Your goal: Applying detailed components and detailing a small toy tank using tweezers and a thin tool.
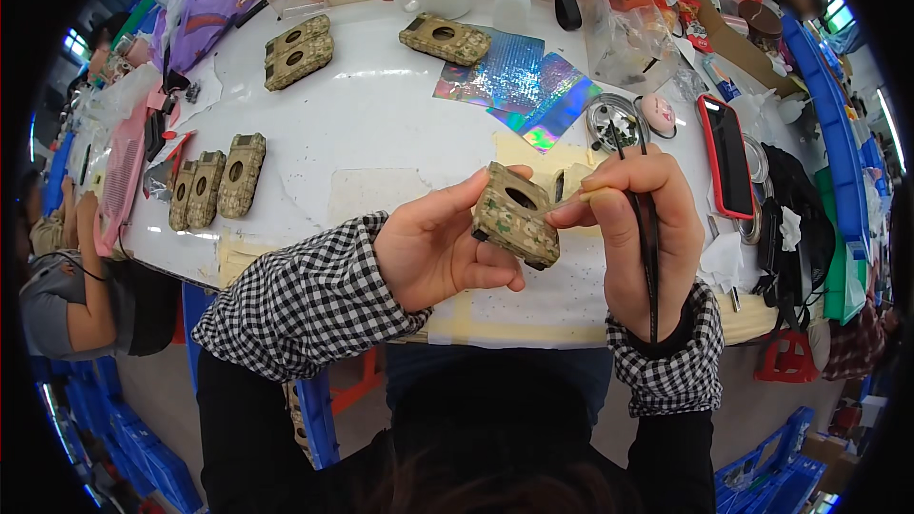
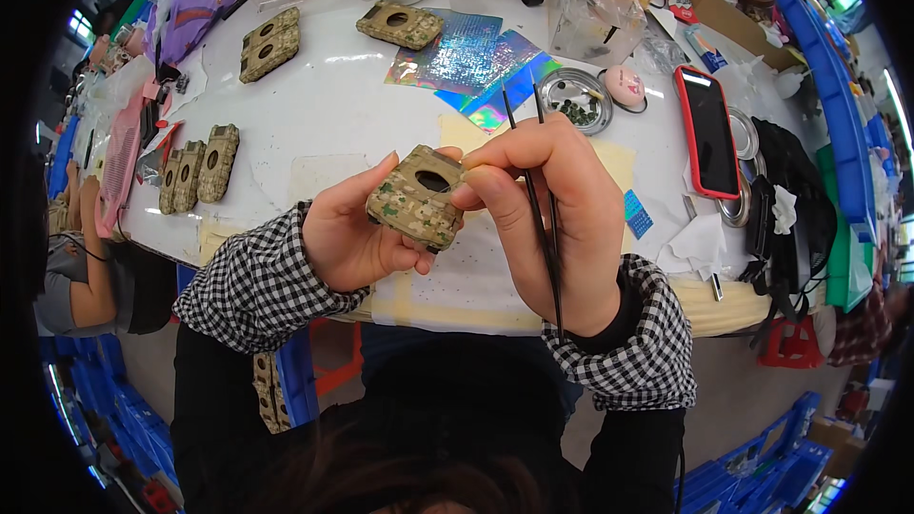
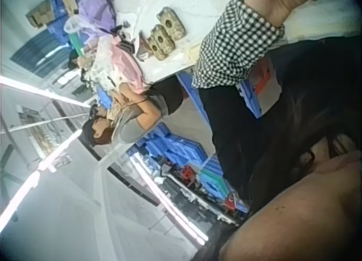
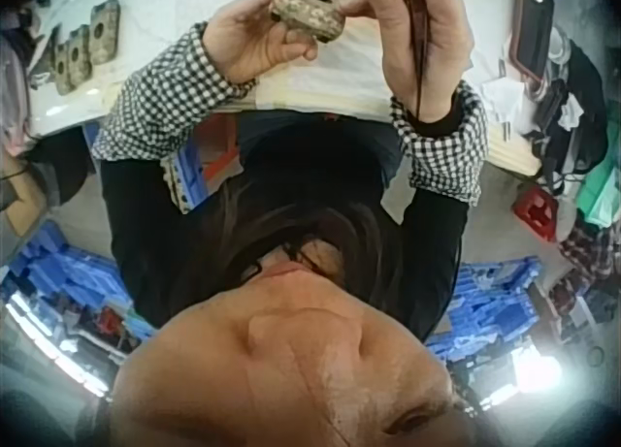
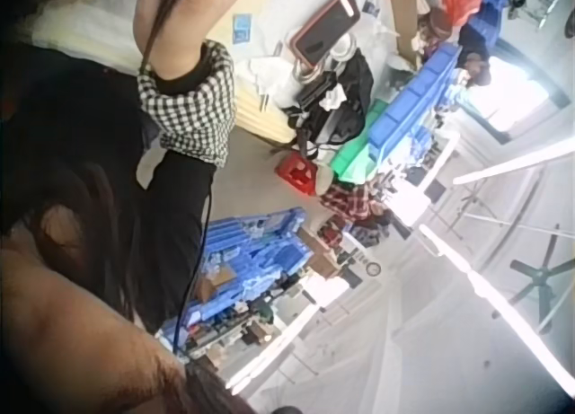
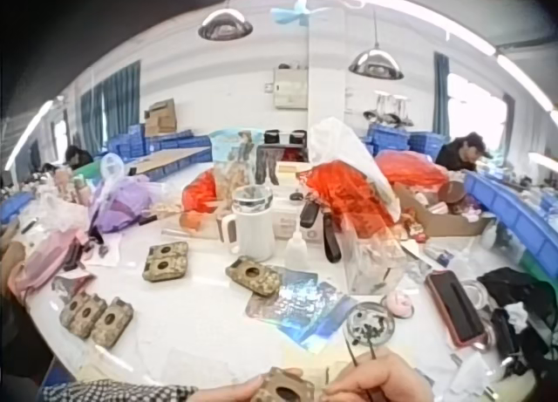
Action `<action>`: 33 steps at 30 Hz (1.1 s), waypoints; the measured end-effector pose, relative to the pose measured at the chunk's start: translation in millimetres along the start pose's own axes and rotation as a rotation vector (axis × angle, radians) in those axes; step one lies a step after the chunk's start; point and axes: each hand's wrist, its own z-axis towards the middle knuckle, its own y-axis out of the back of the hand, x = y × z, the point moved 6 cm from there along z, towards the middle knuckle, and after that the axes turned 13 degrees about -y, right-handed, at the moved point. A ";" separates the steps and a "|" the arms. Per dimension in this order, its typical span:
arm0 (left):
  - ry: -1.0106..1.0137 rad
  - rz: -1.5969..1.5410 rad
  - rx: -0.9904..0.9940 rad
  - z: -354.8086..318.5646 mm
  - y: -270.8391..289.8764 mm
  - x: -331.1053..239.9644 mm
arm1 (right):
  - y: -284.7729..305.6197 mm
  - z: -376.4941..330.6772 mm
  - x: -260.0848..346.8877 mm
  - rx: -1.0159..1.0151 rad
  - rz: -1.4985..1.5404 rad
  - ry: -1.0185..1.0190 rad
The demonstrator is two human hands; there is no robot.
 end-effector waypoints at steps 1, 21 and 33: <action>-0.001 0.007 -0.001 0.0 -0.1 -0.1 | 0.0 0.0 -0.1 -0.002 0.000 0.002; 0.002 0.037 -0.069 0.5 -5.2 -0.2 | -0.8 0.5 0.8 -0.007 -0.013 -0.001; -0.002 -0.003 0.018 -0.1 -1.7 0.6 | -0.1 -0.1 -1.4 0.013 0.018 -0.011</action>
